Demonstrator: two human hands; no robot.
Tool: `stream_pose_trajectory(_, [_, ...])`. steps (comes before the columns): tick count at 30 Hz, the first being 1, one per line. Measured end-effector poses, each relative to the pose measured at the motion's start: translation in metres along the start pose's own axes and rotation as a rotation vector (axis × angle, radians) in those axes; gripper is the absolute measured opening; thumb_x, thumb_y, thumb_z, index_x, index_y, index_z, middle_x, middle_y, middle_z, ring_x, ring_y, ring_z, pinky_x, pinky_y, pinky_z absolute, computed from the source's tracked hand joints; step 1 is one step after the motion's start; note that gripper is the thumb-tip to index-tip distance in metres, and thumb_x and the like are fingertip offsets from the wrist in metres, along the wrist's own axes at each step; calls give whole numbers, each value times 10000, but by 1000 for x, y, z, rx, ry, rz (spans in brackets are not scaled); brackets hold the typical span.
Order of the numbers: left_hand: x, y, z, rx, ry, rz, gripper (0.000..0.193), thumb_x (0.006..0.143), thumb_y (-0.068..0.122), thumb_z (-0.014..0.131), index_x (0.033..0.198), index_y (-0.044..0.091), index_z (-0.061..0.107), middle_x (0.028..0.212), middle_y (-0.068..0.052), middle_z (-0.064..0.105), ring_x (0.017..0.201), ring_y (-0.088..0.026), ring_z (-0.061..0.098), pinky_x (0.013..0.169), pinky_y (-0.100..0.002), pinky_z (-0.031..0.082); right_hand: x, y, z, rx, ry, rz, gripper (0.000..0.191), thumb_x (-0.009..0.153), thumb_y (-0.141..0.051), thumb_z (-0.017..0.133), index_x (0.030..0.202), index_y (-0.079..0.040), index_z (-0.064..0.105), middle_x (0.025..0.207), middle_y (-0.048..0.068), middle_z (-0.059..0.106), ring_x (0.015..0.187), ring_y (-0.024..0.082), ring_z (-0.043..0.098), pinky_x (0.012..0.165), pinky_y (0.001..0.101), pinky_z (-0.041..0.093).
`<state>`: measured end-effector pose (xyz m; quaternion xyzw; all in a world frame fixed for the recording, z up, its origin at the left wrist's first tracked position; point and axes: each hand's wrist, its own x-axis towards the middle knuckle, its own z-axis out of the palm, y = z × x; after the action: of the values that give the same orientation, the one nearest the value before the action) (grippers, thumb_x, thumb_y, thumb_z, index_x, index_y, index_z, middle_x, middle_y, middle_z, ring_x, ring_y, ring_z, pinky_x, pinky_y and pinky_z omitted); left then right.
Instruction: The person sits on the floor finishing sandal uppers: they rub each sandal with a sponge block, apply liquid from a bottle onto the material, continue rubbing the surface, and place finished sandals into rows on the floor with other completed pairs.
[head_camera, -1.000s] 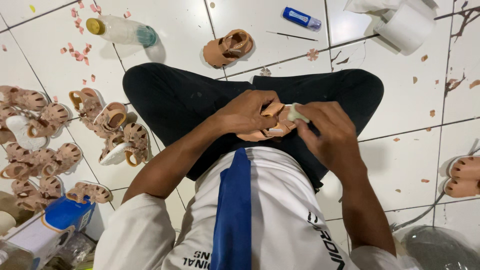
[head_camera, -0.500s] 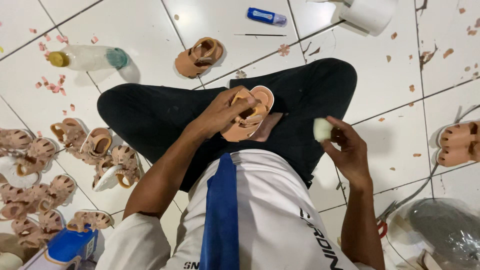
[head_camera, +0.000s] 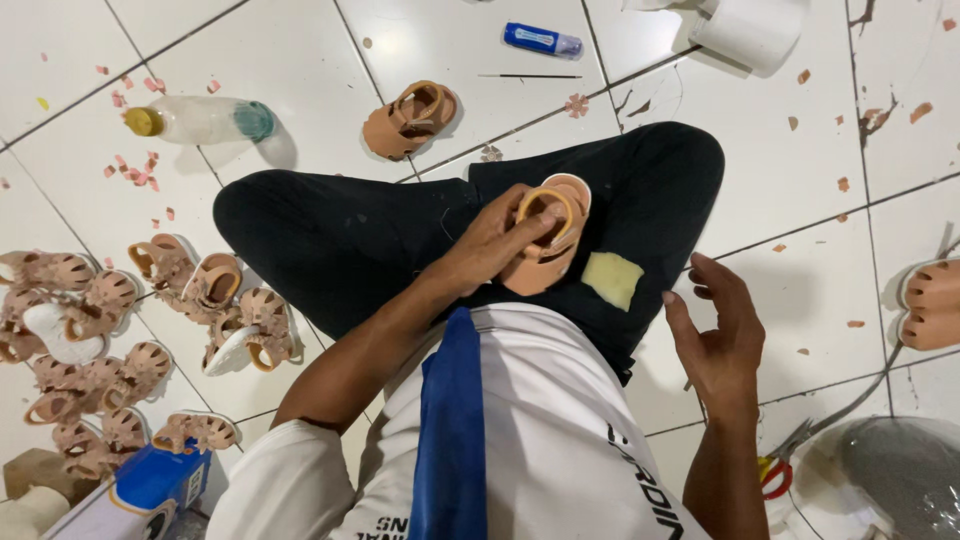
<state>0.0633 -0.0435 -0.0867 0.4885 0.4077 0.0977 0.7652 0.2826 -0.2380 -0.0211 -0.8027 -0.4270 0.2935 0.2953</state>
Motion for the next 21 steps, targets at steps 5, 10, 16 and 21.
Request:
stream_pose_trajectory(5, [-8, 13, 38, -162, -27, 83, 591, 1024, 458, 655, 1417, 64, 457, 1101, -125, 569, 914, -230, 507, 740, -399, 416, 26, -33, 47, 295, -108, -160, 1037, 797, -111, 866, 1610, -23, 228, 1480, 208, 516, 1323, 283, 572, 1045, 388, 521])
stream_pose_trajectory(10, [-6, 30, -2, -17, -179, 163, 624, 1021, 490, 586, 1460, 46, 567, 1294, -135, 704, 1179, -248, 697, 1007, -373, 558, 65, -45, 66, 602, 20, -16, 881, 885, 27, 832, 1599, -14, 319, 1459, 187, 541, 1306, 236, 597, 1066, 345, 555])
stream_pose_trajectory(16, [36, 42, -110, 1195, 738, 277, 1124, 621, 232, 945, 1487, -17, 273, 1477, -336, 433, 1339, -512, 409, 1095, -602, 293, 75, -31, 44, 557, -89, -170, 1053, 798, 100, 786, 1628, 7, 145, 1554, 209, 416, 1443, 290, 509, 1130, 387, 493])
stream_pose_trajectory(21, [56, 43, -124, 1025, 770, 201, 1162, 741, 107, 870, 1664, -29, 177, 1368, -185, 565, 1207, -394, 560, 1113, -536, 406, 84, -29, 47, 396, -128, -173, 1095, 787, 62, 810, 1631, 10, 114, 1571, 257, 404, 1446, 326, 491, 1158, 408, 498])
